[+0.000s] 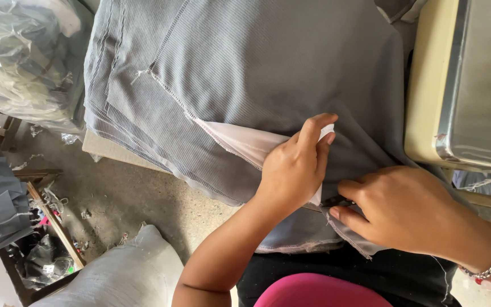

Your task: Trimming excess fabric from a garment component using snips before sewing

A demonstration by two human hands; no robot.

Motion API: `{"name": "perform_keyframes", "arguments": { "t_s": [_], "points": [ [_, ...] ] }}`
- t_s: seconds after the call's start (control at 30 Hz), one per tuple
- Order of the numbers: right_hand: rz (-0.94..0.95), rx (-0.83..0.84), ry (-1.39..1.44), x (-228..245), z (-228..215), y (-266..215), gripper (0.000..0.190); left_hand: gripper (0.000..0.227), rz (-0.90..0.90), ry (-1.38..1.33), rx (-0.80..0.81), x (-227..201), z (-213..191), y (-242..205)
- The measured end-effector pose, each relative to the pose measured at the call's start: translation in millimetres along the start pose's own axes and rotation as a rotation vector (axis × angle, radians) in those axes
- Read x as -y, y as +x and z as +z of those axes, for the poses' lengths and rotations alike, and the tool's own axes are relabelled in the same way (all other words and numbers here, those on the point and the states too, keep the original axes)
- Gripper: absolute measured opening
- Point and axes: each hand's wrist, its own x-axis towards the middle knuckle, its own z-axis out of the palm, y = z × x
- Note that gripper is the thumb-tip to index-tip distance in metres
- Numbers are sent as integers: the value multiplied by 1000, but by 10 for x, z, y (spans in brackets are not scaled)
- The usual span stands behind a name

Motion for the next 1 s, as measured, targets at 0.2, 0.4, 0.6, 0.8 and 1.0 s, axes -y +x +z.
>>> {"name": "perform_keyframes", "arguments": {
  "t_s": [0.2,0.4,0.6,0.8,1.0],
  "points": [
    [-35,15,61,51,17,55,38,25,82,117,-89,41,112,-12],
    [-98,-46,67,139,23,82,34,27,56,143,-68,34,142,12],
    [-92,-100,58,187,34,74,31,28,15,157,-62,37,174,21],
    [-58,-208,10,320,165,85,32,30,7,182,-69,38,189,30],
    [-29,-276,53,410,297,89,29,34,-18,153,-12,36,145,53]
  ]
}}
